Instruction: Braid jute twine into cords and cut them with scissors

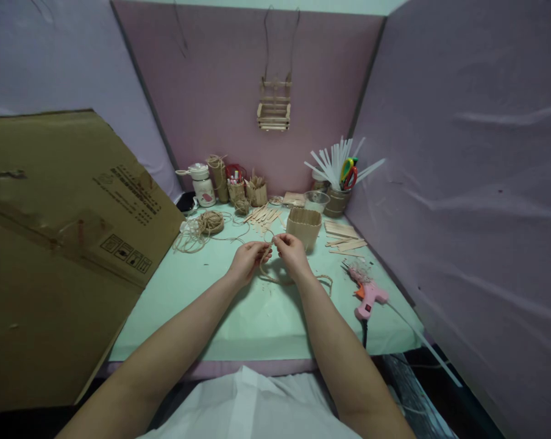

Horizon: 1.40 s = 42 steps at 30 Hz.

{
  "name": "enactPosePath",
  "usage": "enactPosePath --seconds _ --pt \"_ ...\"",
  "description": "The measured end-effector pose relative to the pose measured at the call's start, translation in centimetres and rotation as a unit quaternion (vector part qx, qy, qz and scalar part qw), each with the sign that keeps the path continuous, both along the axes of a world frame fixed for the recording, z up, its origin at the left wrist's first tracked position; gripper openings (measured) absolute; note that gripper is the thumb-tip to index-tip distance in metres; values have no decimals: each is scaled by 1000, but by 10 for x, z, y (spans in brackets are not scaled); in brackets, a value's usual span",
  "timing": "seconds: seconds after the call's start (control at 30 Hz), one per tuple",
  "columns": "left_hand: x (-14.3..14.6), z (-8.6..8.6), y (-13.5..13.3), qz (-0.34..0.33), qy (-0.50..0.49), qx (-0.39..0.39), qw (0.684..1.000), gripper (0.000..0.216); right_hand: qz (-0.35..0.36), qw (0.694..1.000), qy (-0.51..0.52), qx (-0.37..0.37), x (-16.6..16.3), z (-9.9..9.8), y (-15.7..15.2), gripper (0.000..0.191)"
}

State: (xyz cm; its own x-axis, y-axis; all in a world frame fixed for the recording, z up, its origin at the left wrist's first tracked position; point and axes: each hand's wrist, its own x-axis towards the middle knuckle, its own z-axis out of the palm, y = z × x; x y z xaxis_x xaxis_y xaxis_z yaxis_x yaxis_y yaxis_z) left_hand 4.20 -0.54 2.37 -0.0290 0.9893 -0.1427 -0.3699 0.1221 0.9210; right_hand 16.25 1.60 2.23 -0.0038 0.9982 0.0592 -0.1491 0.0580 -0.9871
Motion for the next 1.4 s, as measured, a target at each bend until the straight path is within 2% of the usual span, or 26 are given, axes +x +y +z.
enactPosePath --seconds 0.3,0.6,0.87,1.17,1.4 --pt "0 0 -1 -2 5 7 1000 24 24 999 -19 17 -1 -3 1 33" --pt "-2 -4 2 52 112 78 989 19 24 995 -78 51 0 -7 3 32" --pt "-2 -4 1 49 157 110 980 14 -53 986 -116 109 -3 -5 2 30" --pt "-3 -5 1 67 182 125 973 18 10 994 -85 72 -4 -3 -1 35" --pt "-4 -5 1 84 173 140 971 16 17 995 -68 64 -5 2 -5 31"
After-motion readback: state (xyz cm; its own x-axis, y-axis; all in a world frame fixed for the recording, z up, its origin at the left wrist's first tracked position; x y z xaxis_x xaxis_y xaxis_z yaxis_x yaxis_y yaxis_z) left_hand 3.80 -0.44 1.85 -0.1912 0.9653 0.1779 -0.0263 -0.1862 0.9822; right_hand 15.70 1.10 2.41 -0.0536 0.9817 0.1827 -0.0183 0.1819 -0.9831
